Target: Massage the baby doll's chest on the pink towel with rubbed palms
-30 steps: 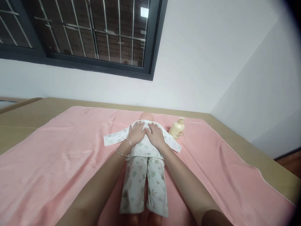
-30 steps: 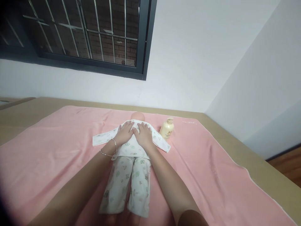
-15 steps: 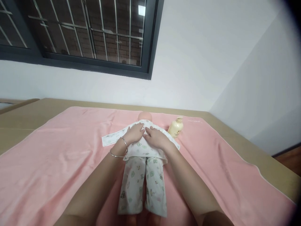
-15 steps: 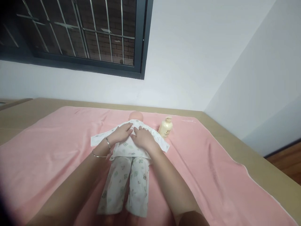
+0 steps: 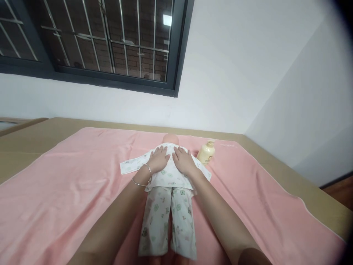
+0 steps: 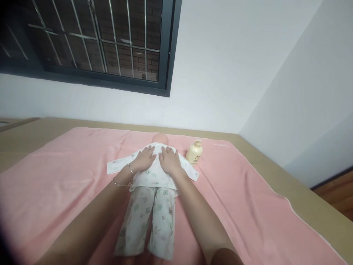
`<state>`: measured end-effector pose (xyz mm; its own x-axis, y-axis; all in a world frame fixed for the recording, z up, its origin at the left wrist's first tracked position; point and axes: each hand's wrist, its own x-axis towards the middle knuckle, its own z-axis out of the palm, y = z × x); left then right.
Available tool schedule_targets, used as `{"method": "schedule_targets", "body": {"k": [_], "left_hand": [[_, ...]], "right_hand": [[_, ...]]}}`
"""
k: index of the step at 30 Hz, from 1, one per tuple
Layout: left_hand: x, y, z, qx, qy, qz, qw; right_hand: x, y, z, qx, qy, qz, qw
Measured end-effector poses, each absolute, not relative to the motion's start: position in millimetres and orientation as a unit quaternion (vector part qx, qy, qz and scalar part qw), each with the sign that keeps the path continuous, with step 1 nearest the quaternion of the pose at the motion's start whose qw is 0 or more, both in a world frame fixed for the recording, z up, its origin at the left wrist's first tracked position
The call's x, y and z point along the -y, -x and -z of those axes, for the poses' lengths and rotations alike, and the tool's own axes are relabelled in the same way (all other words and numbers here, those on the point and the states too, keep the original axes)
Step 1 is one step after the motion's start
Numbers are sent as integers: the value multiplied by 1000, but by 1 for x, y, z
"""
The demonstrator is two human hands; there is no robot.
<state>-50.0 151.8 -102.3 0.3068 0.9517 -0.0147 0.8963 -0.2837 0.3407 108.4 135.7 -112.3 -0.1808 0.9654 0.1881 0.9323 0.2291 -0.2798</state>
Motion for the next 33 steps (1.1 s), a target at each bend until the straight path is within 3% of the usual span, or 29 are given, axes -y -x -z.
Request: {"method": "schedule_targets", "body": {"k": [4,7,12,18,22,28,33], "left_hand": [[-136,48,85,-524,-843,-18,120],[-134,47,78,-487,-863,-18,129],[-151,51,92,-538,-822,-93,161],[-161,56,106,-608,-771,-99,160],[-142,53,88,-602,-788,-16,127],[-102,49,55,-514,-846,109,98],[-114,53,59,-517,-844,70,124]], "right_hand": [[-113,-99,90,780,615,-19,112],[-101,-101,73,787,609,-59,79],[-123,-118,85,768,609,-130,150],[-151,-122,121,728,647,-117,193],[-134,-109,107,740,648,-101,150],[-86,-94,68,819,563,-106,14],[-95,-106,72,836,532,-129,49]]}}
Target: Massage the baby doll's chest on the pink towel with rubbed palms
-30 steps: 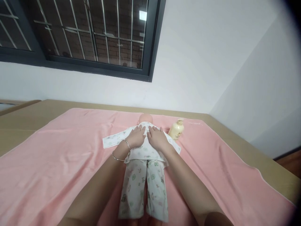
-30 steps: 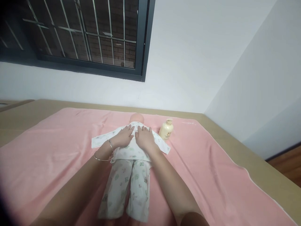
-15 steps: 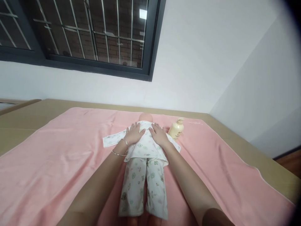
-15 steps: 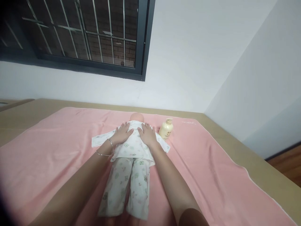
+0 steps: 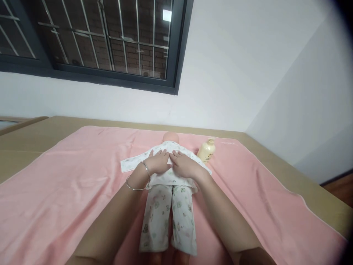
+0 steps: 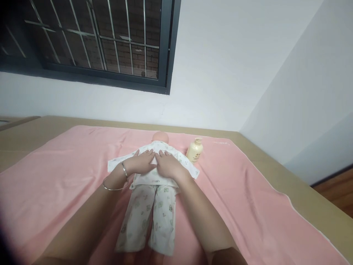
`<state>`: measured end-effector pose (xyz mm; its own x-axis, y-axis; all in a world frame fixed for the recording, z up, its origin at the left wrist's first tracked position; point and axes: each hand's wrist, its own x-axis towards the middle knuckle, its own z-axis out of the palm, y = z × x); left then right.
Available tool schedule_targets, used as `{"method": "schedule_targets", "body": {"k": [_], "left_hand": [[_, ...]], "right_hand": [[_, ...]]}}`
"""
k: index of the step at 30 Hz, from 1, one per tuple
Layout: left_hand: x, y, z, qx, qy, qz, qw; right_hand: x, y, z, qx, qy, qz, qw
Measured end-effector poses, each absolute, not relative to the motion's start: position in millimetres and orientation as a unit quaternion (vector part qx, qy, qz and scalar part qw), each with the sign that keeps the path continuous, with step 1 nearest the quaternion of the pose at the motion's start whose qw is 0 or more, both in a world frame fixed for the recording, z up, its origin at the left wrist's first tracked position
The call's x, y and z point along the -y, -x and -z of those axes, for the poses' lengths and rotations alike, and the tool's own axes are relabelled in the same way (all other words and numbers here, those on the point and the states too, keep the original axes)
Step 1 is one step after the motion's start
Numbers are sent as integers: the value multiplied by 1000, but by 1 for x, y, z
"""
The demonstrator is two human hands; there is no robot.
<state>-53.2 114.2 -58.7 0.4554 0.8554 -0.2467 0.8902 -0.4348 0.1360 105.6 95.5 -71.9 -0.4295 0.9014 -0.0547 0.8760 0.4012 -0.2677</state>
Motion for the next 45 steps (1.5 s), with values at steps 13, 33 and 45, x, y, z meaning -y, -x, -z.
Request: {"method": "schedule_targets", "body": {"k": [13,33,45], "left_hand": [[-157,47,119,-598,-774,-156,137],[-144,49,100,-588,-794,-108,108],[-137,45,83,-511,-831,-182,121]], "right_hand": [[-147,-112,131,754,612,-75,227],[-136,-106,116,765,617,-53,176],[-112,-106,81,793,551,-154,210]]}}
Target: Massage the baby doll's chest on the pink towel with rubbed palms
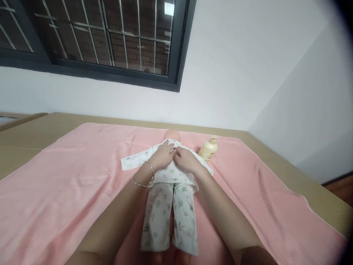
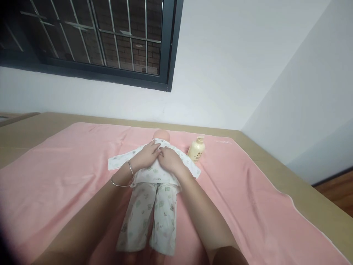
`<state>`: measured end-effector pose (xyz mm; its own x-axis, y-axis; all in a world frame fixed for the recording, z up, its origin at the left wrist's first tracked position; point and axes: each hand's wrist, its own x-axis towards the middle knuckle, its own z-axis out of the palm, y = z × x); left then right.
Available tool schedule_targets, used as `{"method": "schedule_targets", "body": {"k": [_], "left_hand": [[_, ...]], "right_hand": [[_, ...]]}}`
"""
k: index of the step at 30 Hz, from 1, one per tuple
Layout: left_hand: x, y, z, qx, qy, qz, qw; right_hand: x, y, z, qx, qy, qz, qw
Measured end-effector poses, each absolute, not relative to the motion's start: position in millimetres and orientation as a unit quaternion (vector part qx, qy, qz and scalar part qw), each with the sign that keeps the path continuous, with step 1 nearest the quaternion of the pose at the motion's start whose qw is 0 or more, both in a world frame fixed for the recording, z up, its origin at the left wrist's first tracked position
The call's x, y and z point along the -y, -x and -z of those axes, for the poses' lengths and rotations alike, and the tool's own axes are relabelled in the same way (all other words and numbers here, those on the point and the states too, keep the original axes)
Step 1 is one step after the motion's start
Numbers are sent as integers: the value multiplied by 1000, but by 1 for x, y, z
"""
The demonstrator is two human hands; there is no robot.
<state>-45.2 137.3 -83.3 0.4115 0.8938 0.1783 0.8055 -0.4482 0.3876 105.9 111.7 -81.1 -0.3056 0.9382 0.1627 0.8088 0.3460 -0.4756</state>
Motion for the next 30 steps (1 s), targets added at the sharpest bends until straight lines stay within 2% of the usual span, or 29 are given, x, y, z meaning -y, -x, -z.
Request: {"method": "schedule_targets", "body": {"k": [4,7,15,21,25,27,30], "left_hand": [[-150,48,101,-552,-803,-209,82],[-160,53,114,-574,-788,-213,67],[-162,52,119,-581,-788,-188,83],[-132,43,91,-555,-824,-50,104],[-119,42,77,-505,-857,-27,94],[-122,44,74,-511,-853,-39,99],[-135,47,81,-522,-846,-78,80]], "right_hand": [[-131,-114,95,787,546,-125,260],[-141,-115,108,780,560,-81,267],[-148,-117,125,770,608,-40,189],[-115,-94,96,767,627,-40,129],[-84,-76,76,781,621,-43,60],[-81,-74,73,785,613,-61,62],[-96,-82,81,772,621,-70,117]]}}
